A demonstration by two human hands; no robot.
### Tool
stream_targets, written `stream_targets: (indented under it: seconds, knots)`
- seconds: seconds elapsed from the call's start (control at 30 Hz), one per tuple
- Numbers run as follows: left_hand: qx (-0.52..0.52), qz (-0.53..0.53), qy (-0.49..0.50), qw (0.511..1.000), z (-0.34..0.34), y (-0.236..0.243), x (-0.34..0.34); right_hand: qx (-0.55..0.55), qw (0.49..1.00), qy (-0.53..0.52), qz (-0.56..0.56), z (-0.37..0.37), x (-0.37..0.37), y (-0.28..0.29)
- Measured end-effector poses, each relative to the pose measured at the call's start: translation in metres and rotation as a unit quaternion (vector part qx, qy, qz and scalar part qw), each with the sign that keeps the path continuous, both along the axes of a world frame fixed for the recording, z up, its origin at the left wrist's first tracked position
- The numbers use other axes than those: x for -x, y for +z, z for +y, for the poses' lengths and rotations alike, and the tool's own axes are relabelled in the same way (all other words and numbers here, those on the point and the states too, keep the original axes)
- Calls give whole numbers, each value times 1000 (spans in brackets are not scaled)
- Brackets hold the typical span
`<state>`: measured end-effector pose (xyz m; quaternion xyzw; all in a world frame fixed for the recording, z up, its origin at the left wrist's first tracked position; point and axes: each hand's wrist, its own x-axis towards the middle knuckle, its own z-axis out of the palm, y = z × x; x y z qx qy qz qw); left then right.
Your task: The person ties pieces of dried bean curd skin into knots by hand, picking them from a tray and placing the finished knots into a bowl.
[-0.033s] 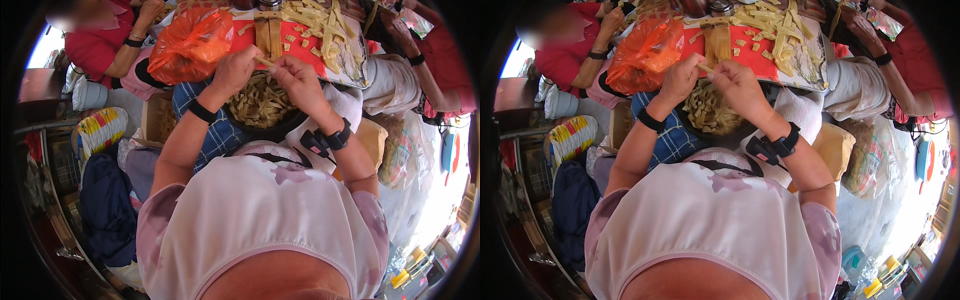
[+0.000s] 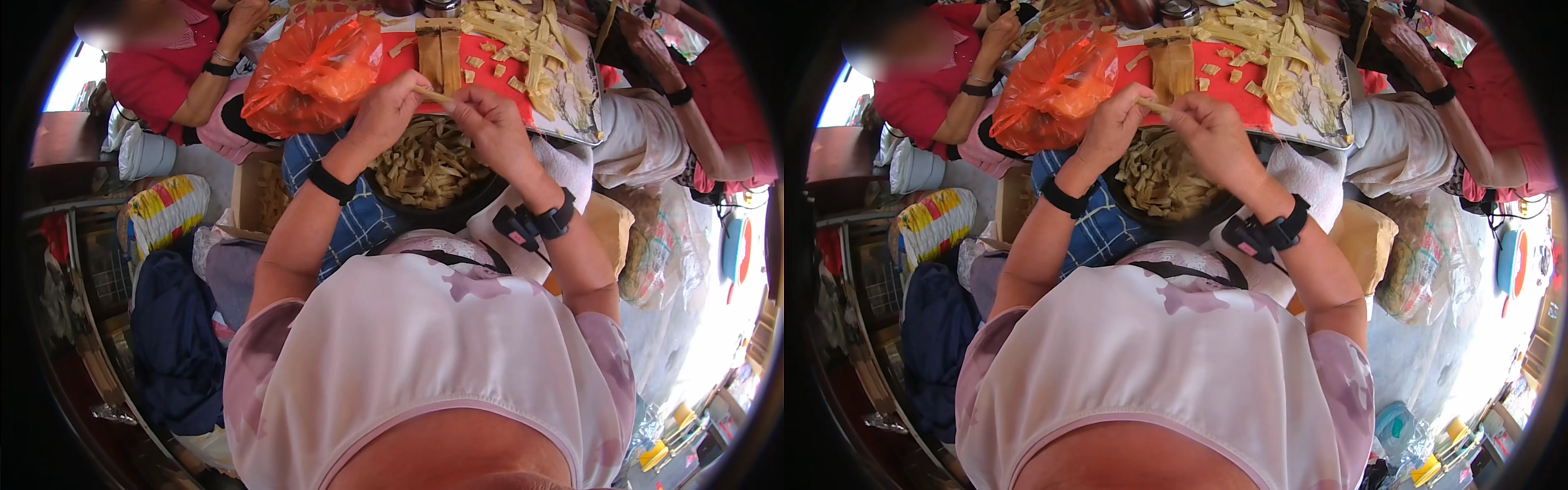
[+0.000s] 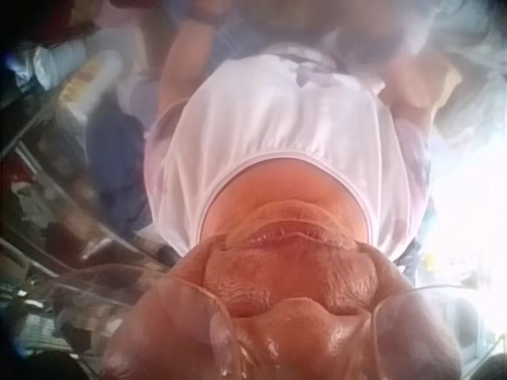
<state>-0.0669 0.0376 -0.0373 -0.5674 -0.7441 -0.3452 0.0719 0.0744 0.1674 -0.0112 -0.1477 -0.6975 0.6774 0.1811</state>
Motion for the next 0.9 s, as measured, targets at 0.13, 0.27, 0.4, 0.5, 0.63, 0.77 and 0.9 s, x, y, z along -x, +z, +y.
stream_targets:
  seconds: [0.13, 0.27, 0.4, 0.5, 0.63, 0.77, 0.9]
  knots:
    - [-25, -507, -143, 850, 8, 5, 8, -26, 997, -58, 32, 17, 13, -15]
    - [-16, -536, -120, 835, 13, 10, 15, -51, 996, -71, 9, 29, 23, -18]
    - [-18, -492, -39, 870, 23, 10, 22, -66, 995, -70, 5, 35, 38, -13]
    - [-17, -402, 0, 916, 29, 6, 28, -73, 993, -86, 24, 38, 48, -18]
    - [31, -331, 43, 942, 27, -4, 27, -213, 967, -104, -92, 39, 46, -37]
    - [46, -186, 90, 977, -2, 3, 7, -327, 925, -148, -127, 30, 24, -25]
    - [-20, -139, 33, 990, -18, 6, -21, -399, 908, -129, -23, 7, 5, 0]
